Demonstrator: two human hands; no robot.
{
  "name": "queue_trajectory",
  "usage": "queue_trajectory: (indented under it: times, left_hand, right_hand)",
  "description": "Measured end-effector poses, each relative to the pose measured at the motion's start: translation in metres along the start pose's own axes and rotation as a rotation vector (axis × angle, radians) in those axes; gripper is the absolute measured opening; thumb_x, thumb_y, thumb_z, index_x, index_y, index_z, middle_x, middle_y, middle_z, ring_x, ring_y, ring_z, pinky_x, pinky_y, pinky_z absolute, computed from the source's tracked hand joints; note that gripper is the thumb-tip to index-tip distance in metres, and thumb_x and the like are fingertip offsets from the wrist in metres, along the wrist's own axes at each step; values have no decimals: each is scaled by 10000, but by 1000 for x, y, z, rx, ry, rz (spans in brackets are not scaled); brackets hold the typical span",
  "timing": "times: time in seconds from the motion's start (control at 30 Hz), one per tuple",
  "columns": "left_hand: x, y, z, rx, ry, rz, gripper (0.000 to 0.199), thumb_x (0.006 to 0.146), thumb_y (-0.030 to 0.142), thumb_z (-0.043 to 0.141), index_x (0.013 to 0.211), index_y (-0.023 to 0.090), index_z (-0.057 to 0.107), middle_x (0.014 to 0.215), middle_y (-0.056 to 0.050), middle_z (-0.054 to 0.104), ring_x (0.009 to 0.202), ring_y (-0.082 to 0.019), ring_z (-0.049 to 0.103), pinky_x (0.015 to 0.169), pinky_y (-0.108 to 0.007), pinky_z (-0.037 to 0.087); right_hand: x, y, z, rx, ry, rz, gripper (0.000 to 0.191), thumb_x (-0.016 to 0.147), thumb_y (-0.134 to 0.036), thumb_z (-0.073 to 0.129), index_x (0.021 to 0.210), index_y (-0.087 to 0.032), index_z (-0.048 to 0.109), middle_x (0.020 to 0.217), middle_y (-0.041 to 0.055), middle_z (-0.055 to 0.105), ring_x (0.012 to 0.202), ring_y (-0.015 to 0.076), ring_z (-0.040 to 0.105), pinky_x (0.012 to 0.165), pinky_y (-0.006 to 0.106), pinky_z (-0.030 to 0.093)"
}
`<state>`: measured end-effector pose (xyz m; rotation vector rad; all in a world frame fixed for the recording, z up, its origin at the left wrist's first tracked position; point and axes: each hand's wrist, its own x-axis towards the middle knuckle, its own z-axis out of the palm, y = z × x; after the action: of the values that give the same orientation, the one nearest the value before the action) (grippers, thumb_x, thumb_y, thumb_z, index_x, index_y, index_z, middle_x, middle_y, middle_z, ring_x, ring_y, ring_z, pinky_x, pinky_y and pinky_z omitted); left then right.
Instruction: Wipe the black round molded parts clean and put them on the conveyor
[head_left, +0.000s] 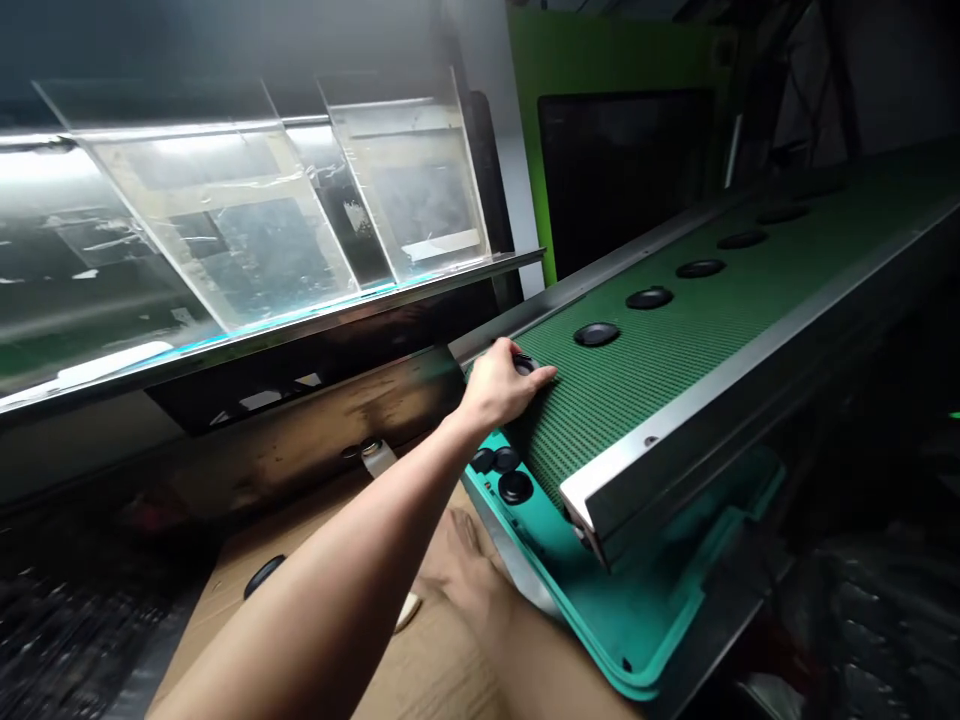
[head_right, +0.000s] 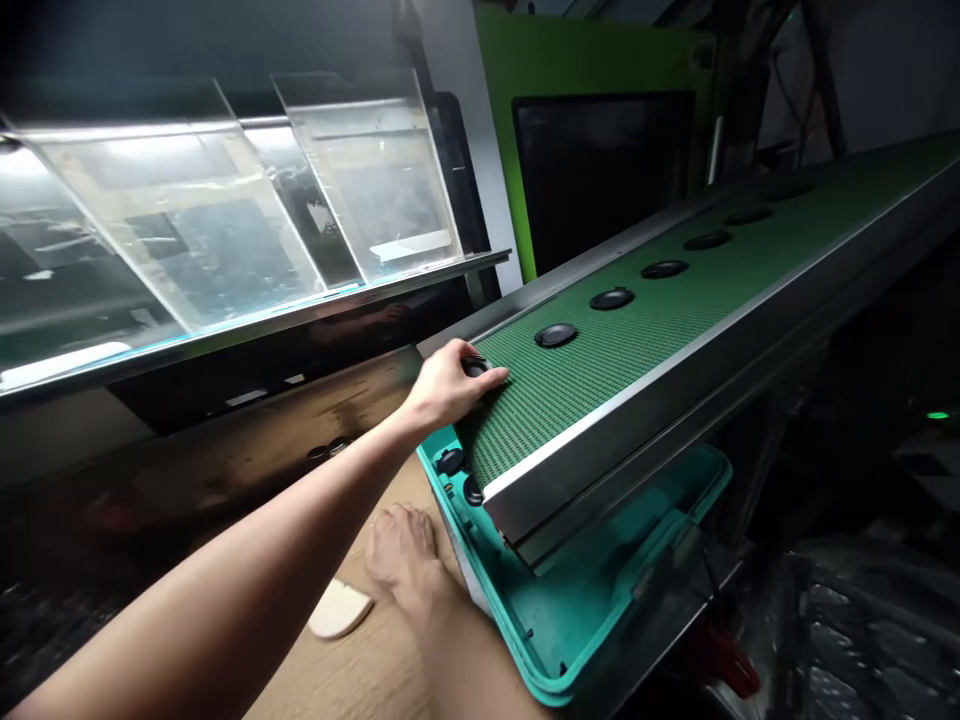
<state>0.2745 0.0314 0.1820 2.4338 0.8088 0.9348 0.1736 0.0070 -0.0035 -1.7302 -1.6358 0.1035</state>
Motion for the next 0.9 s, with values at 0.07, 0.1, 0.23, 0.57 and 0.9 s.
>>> queue_trajectory:
  times: [0.07, 0.1, 0.23, 0.57, 0.9]
  left_hand:
    - [-20, -14, -22, -121, 132, -45, 513, 546, 523, 805, 848, 177, 575, 740, -16, 614, 665, -144, 548, 612, -252, 415]
    - [-33, -24, -35, -203, 184, -94, 506, 532, 510, 817, 816, 174, 567, 702, 4, 587, 625, -123, 530, 572, -233, 404]
    - [-119, -90, -81, -749, 292, -422, 338, 672, 393, 774, 783, 152, 566, 665, 22, 559, 560, -83, 525, 519, -199, 440]
    - [-286, -207, -113, -1368, 646, -885, 159, 865, 183, 574, 969, 73, 621, 1062, -159, 666, 884, -203, 681, 686, -288, 595]
    - [-283, -220, -98, -1590, 679, -835, 490, 954, 444, 300, 1026, 59, 594, 1100, -235, 647, 992, -269, 654, 778, -372, 563]
  right_hand:
    - [1, 1, 1, -20, -40, 27, 214, 856, -226, 470, 906, -192, 676, 935, 80, 698, 880, 214, 631, 774, 292, 453]
    - [2, 1, 2, -31, -51, 28, 228, 867, -234, 453, 916, -191, 671, 947, 82, 695, 890, 215, 629, 779, 298, 449]
    - [2, 3, 7, -66, -94, 8, 245, 881, -267, 429, 902, -185, 659, 944, 89, 681, 906, 212, 614, 777, 304, 432]
    - [-15, -24, 1, -143, -23, -191, 349, 878, -458, 490, 1117, -231, 605, 1072, 93, 605, 1038, 248, 498, 894, 372, 370]
    - [-36, -60, 22, 83, -59, -346, 374, 900, -386, 504, 1237, -231, 554, 1124, 92, 580, 1003, 224, 518, 871, 349, 432]
